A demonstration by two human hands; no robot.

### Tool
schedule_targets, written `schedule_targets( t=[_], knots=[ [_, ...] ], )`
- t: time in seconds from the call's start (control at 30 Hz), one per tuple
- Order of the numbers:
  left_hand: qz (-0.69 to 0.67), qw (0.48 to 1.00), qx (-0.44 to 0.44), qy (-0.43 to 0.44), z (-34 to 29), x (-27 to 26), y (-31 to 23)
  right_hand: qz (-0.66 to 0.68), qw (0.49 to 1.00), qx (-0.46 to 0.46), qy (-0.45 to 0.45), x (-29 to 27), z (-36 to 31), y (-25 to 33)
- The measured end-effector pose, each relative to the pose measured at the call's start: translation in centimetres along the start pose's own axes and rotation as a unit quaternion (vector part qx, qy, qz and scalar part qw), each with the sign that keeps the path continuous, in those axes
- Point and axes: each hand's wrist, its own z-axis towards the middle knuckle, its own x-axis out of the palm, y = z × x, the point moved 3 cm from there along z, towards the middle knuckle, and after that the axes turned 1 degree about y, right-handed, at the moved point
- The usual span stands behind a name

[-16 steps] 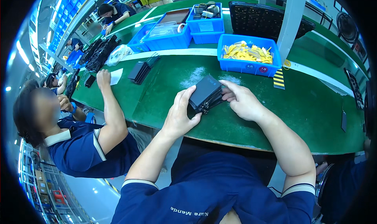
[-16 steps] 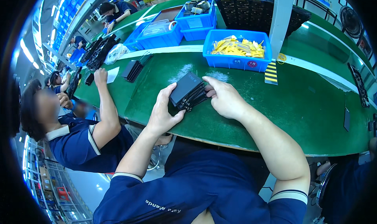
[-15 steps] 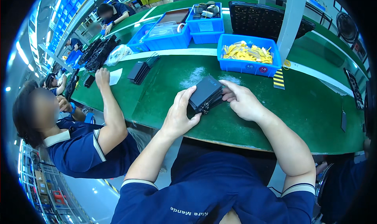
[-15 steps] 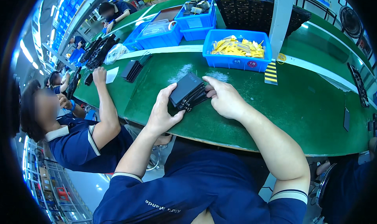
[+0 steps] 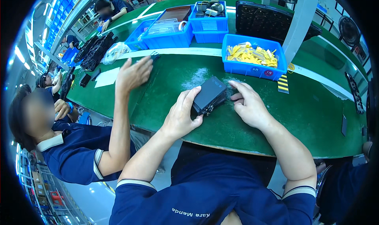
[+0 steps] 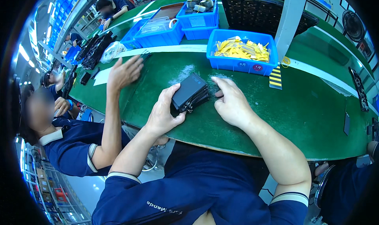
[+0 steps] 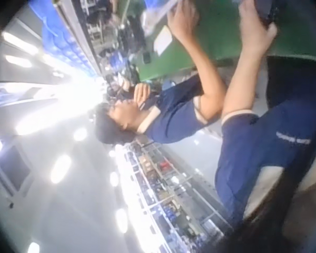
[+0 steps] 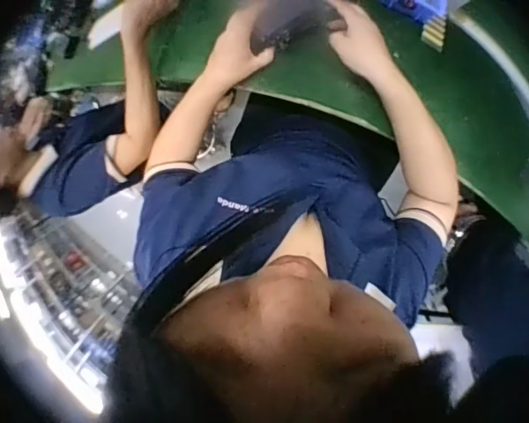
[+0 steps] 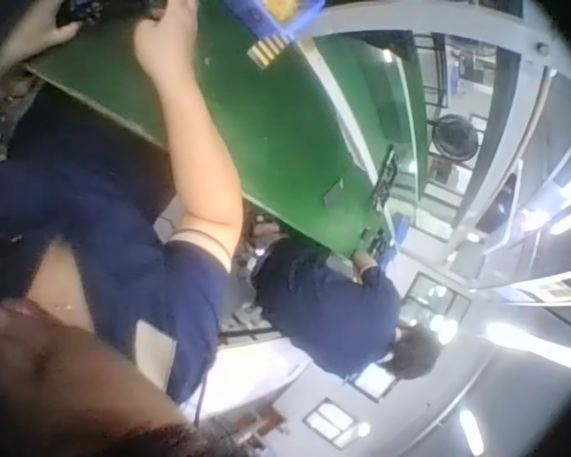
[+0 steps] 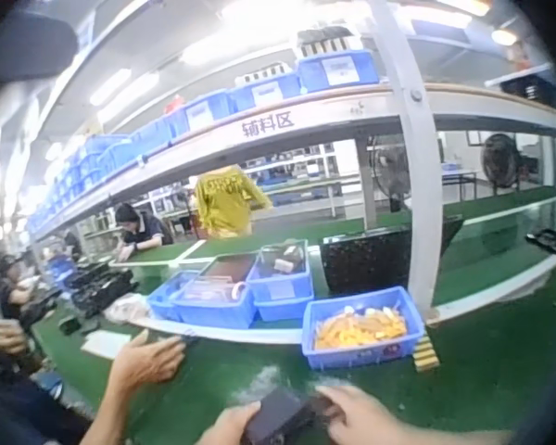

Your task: The person assembles small black rectangular electronic devices at a factory workstation. They pick up each device, insert a small black component, and then apply a yellow and black striped tape to the side. The person handles the devices one at a time, stacking the finished units on the table.

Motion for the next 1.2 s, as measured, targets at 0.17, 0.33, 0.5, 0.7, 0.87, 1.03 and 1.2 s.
schedule_targets(
  t=[0.17, 0.33, 0.5, 0.7, 0.87, 1.03, 1.2],
  knots=[
    [0.006, 0.999, -0.037, -0.012, 0.2, -1.3, 2.0, 0.031, 0.999, 0.009, 0.008, -0.8, 0.4, -1.1],
    [0.072, 0.993, -0.046, -0.081, -0.2, -3.4, 5.0, -0.006, 1.0, -0.015, 0.006, -0.7, -0.2, -0.6],
    [0.119, 0.977, -0.147, -0.103, -0.8, -5.9, 9.0, -0.038, 0.998, -0.044, 0.011, -1.0, -0.1, -0.5],
    [0.147, 0.958, -0.211, -0.131, -0.8, -7.9, 13.6, -0.07, 0.996, -0.045, 0.018, -1.1, -0.3, -0.3],
    [0.156, 0.944, -0.245, -0.154, -1.0, -9.4, 17.3, -0.095, 0.993, -0.064, 0.025, -1.1, -0.5, -0.1],
    [0.182, 0.932, -0.267, -0.167, -1.3, -10.7, 20.3, -0.105, 0.992, -0.069, 0.031, -1.2, -0.3, 0.0],
    [0.145, 0.938, -0.272, -0.159, -1.7, -11.1, 21.3, -0.115, 0.99, -0.077, 0.033, -1.3, -0.3, 0.3]
  ],
)
